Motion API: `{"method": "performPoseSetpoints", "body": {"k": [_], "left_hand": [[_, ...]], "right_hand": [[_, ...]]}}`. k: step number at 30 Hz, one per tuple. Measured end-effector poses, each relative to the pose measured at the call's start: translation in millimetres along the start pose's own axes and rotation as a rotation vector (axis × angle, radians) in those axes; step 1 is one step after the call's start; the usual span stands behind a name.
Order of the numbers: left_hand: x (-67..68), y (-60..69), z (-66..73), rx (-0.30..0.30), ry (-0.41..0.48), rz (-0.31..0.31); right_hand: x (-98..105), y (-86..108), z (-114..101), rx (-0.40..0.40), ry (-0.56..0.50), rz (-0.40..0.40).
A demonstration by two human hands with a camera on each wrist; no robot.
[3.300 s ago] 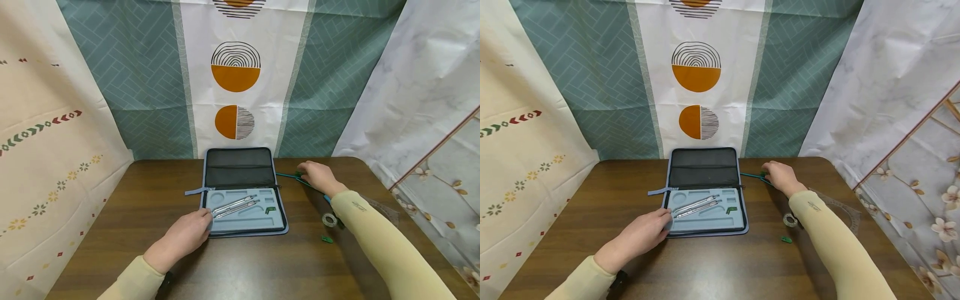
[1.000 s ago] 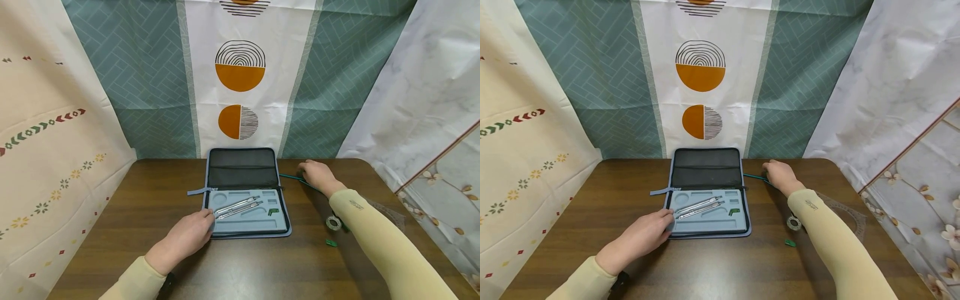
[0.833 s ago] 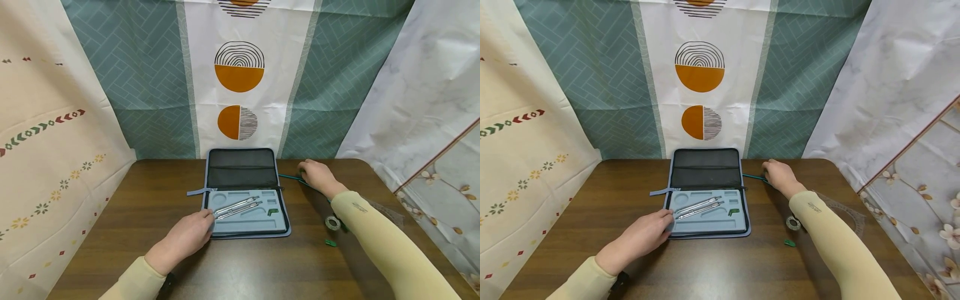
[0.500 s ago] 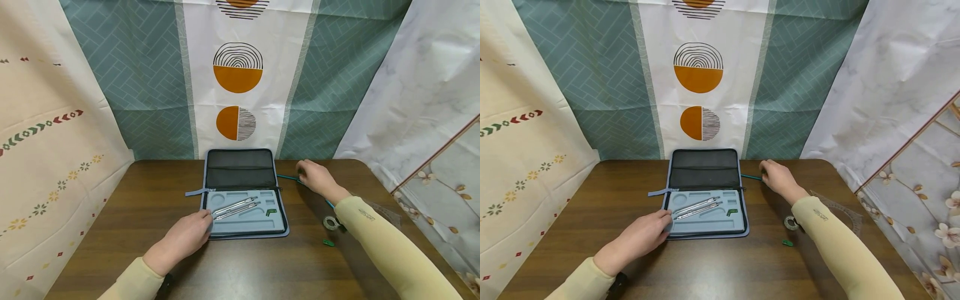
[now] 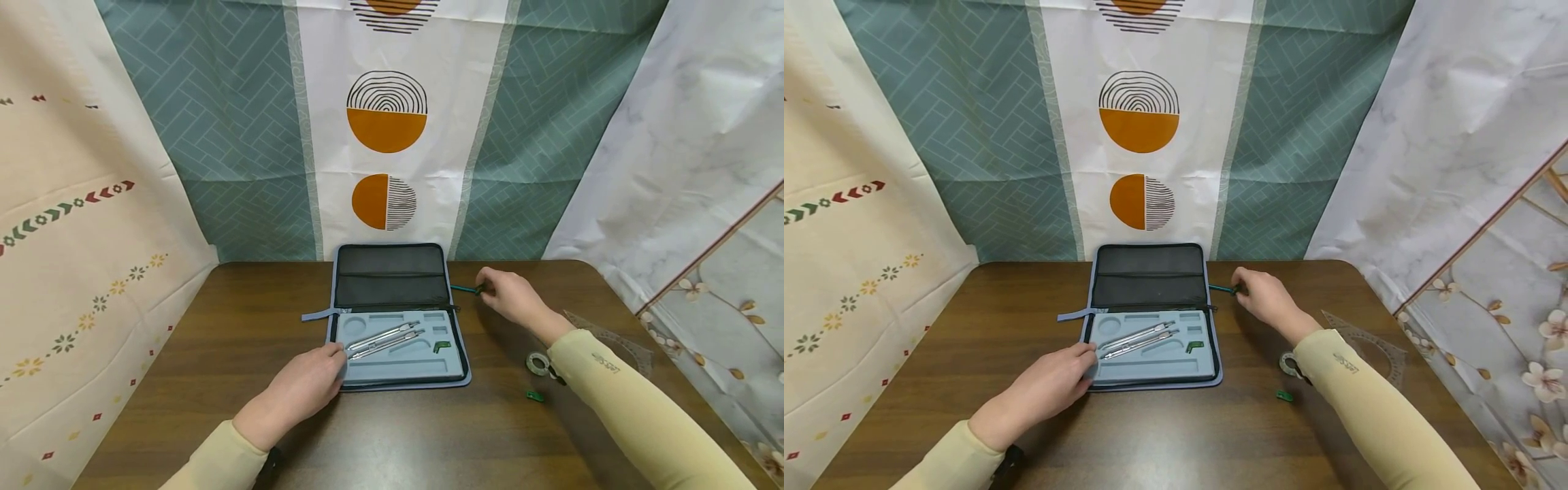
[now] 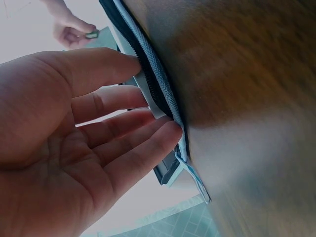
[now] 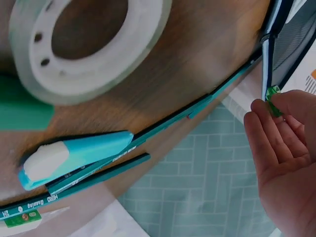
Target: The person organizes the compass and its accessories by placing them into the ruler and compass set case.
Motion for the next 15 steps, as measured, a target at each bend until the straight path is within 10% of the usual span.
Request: {"method": "performPoseSetpoints", "body": {"k": [15], "left_hand": [[0.5, 1.2, -0.7, -0.006, -0.005, 0.012]], "right_hand": [[-7.2, 9.7, -26.7, 0.130, 0.052, 0.049]]}}
Point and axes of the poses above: each hand's wrist, its own y-axis away from the middle knuckle, its own x-axis out of the back of the hand, z = x × y, the point moved 10 cm from there along -y, towards the middle knuckle, and after that the axes turned 5 degrees about y, right-handed, at the moved point
